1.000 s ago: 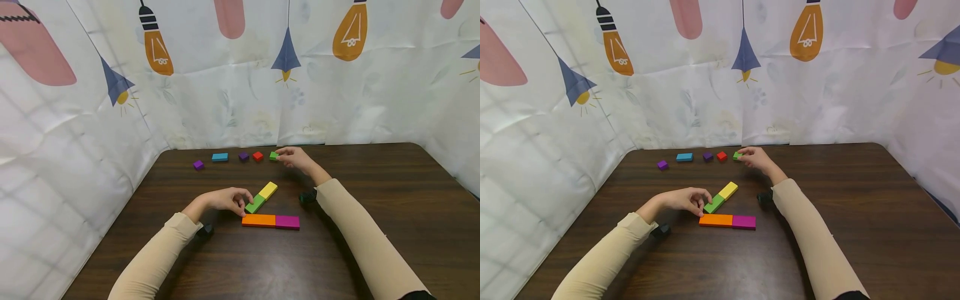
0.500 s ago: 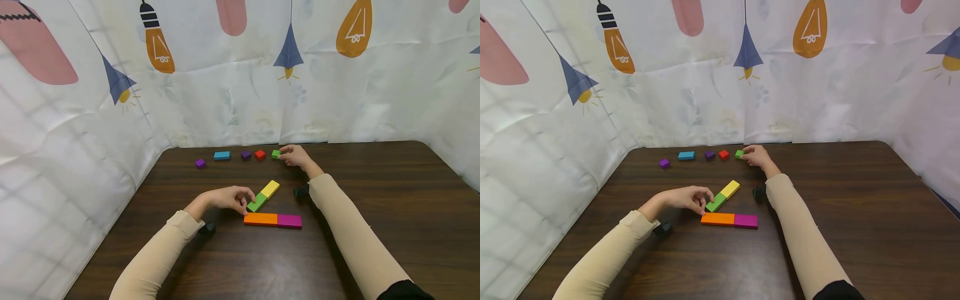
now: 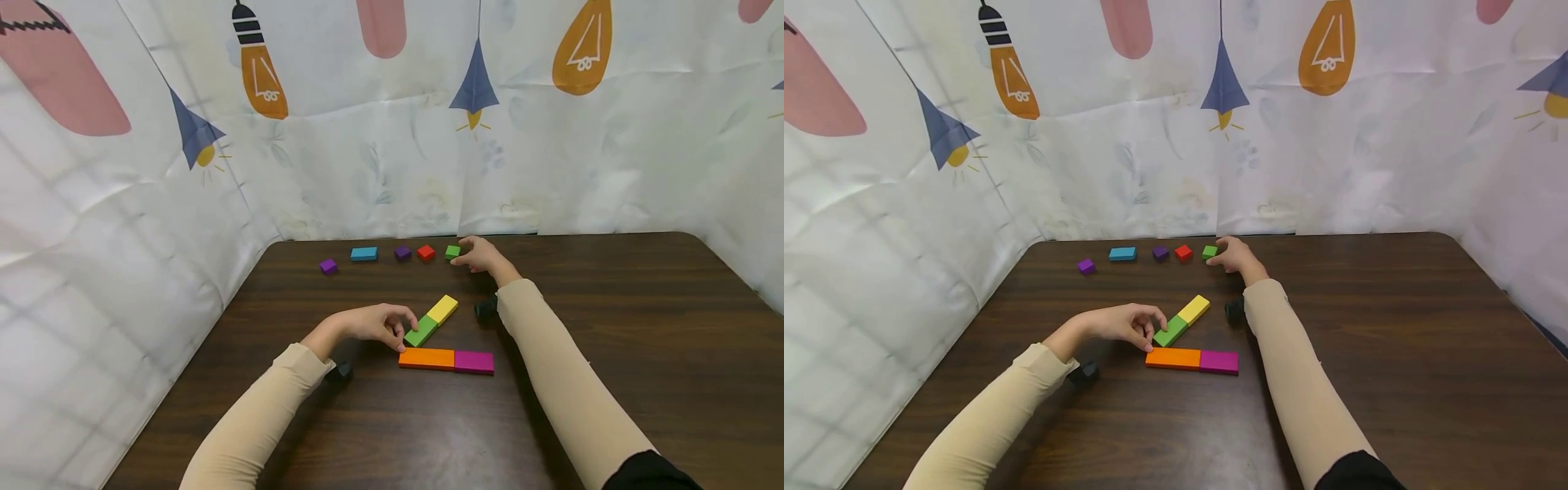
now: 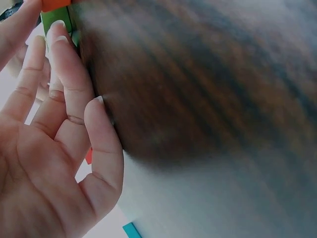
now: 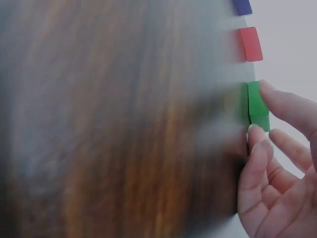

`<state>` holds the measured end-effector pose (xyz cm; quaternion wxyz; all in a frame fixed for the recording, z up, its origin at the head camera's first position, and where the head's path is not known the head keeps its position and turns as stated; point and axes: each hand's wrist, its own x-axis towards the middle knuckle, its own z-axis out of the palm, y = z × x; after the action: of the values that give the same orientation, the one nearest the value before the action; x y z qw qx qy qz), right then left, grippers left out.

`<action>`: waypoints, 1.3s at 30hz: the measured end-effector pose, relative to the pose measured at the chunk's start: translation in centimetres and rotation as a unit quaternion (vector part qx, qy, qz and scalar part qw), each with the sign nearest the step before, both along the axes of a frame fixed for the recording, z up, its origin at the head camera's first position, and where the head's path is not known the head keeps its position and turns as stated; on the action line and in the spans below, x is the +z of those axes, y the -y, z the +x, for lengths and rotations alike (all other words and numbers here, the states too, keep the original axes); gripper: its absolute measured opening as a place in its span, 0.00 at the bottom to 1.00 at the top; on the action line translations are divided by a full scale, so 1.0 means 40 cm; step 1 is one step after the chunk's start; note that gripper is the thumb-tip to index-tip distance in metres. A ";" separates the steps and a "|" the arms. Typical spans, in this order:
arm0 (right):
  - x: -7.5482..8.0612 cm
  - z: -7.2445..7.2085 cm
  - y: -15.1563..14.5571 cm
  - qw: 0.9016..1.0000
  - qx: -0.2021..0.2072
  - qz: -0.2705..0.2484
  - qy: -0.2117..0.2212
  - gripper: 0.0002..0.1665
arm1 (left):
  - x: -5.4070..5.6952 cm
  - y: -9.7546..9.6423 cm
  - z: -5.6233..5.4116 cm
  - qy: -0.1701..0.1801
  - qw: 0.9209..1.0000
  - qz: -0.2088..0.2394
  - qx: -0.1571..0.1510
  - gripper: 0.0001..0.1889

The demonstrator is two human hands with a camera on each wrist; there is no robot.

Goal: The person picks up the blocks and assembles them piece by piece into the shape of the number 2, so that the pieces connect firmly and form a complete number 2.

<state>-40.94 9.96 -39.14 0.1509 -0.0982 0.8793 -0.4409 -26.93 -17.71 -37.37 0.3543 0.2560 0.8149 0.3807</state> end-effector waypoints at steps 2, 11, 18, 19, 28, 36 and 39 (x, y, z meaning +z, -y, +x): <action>0.006 -0.001 0.003 1.000 0.003 0.017 0.004 0.42 | -0.001 -0.001 0.000 -0.001 1.000 0.002 -0.003 0.18; 0.025 -0.002 0.017 0.997 -0.013 0.074 0.000 0.36 | 0.003 -0.004 -0.002 -0.007 1.000 0.004 0.001 0.19; 0.017 -0.004 0.013 0.998 -0.026 0.065 0.002 0.33 | -0.006 -0.001 -0.004 0.001 1.000 0.013 0.000 0.19; 0.014 -0.005 0.011 0.998 -0.028 0.059 0.001 0.33 | -0.007 0.000 -0.005 0.001 1.000 0.014 -0.001 0.19; 0.000 -0.003 0.002 0.999 -0.035 0.017 0.009 0.33 | -0.011 0.003 -0.006 0.006 1.000 0.011 0.001 0.19; -0.006 -0.002 0.000 0.999 -0.010 0.033 -0.016 0.33 | -0.011 0.002 -0.004 0.008 1.000 0.007 0.007 0.19; -0.004 0.002 -0.003 0.999 -0.005 0.035 -0.023 0.32 | -0.011 0.003 -0.002 0.006 1.000 0.008 0.008 0.19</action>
<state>-40.84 10.09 -39.31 0.1319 -0.0985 0.8980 -0.4080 -27.01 -17.81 -37.82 0.3541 0.2501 0.8117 0.3916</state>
